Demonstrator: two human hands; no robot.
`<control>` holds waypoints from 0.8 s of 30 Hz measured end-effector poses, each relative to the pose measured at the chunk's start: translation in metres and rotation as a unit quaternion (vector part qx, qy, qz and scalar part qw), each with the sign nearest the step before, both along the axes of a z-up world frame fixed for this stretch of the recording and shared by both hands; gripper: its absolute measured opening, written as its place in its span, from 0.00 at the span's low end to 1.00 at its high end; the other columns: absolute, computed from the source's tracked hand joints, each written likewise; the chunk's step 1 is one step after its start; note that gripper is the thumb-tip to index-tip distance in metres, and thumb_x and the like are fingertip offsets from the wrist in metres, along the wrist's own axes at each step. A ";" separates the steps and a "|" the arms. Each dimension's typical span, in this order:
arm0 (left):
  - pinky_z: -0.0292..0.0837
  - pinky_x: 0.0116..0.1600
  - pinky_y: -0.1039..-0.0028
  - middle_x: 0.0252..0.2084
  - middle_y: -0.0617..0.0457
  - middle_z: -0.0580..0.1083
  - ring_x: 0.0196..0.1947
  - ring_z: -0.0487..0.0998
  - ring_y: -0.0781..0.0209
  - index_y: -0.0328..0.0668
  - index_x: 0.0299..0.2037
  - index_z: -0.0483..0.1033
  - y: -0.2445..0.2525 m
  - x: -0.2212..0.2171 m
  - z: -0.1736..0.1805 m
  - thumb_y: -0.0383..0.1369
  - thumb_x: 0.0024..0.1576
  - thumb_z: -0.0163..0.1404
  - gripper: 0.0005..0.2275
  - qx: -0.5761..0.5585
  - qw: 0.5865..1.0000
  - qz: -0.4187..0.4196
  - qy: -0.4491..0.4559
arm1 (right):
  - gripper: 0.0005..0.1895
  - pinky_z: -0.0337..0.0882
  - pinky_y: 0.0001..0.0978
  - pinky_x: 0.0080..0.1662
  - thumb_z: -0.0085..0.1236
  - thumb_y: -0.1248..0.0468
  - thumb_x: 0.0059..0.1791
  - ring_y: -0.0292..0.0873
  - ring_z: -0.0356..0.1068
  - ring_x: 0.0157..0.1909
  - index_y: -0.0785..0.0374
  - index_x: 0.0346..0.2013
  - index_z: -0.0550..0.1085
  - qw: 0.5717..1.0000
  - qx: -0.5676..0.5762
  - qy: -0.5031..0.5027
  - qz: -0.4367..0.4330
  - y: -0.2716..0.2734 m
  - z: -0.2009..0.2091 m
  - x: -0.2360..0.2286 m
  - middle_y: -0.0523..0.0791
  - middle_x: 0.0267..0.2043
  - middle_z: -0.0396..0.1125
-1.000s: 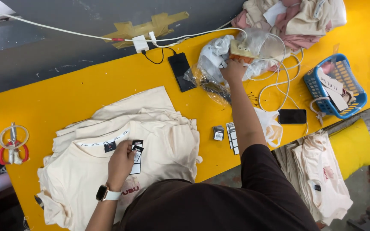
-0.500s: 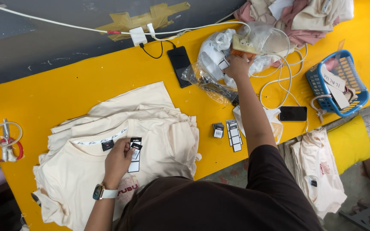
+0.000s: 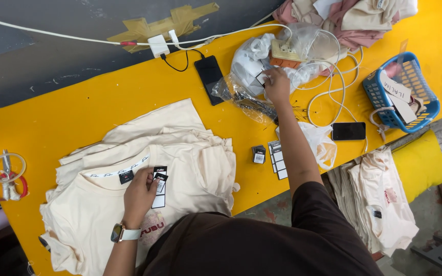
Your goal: Attaching tags to t-shirts using a tagging gun and stacking the finished items on a work table.
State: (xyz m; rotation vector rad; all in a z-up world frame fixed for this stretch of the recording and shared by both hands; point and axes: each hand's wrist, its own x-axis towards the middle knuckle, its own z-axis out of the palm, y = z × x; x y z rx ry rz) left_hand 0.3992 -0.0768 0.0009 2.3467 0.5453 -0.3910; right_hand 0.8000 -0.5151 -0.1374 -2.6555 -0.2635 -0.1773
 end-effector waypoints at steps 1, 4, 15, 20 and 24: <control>0.78 0.48 0.63 0.42 0.53 0.76 0.46 0.82 0.52 0.45 0.55 0.75 0.001 0.001 0.000 0.34 0.59 0.56 0.14 0.000 1.000 0.000 0.000 | 0.10 0.70 0.45 0.48 0.64 0.59 0.49 0.39 0.70 0.45 0.38 0.44 0.79 1.000 0.000 0.000 0.000 0.007 0.014 -0.001 0.32 0.42 0.67; 0.78 0.48 0.62 0.43 0.53 0.76 0.46 0.82 0.52 0.46 0.55 0.76 0.001 0.001 0.001 0.35 0.59 0.56 0.15 -0.002 1.000 0.002 0.004 | 0.26 0.64 0.62 0.56 0.74 0.47 0.41 0.48 0.63 0.57 0.48 0.50 0.78 0.987 -0.148 0.058 -0.019 0.013 0.029 0.006 0.41 0.49 0.67; 0.78 0.47 0.61 0.42 0.53 0.76 0.46 0.82 0.51 0.46 0.54 0.76 0.002 0.000 -0.002 0.34 0.58 0.57 0.14 -0.011 1.000 0.007 -0.009 | 0.21 0.76 0.45 0.43 0.77 0.51 0.39 0.53 0.77 0.42 0.52 0.43 0.82 0.996 -0.015 0.086 0.010 0.001 0.063 0.037 0.44 0.37 0.77; 0.77 0.47 0.63 0.42 0.55 0.76 0.45 0.82 0.53 0.47 0.54 0.76 0.003 -0.002 -0.006 0.34 0.58 0.57 0.14 -0.013 1.000 0.004 -0.009 | 0.24 0.75 0.48 0.45 0.75 0.51 0.36 0.55 0.76 0.42 0.52 0.44 0.81 0.993 -0.062 0.092 0.034 0.003 0.085 0.027 0.45 0.34 0.74; 0.77 0.47 0.63 0.41 0.54 0.76 0.45 0.82 0.52 0.47 0.54 0.77 0.004 -0.001 -0.005 0.35 0.58 0.57 0.14 -0.013 1.000 -0.002 -0.009 | 0.31 0.71 0.49 0.50 0.73 0.48 0.37 0.49 0.73 0.52 0.47 0.52 0.76 0.976 -0.200 0.080 0.033 0.014 0.048 0.023 0.42 0.46 0.73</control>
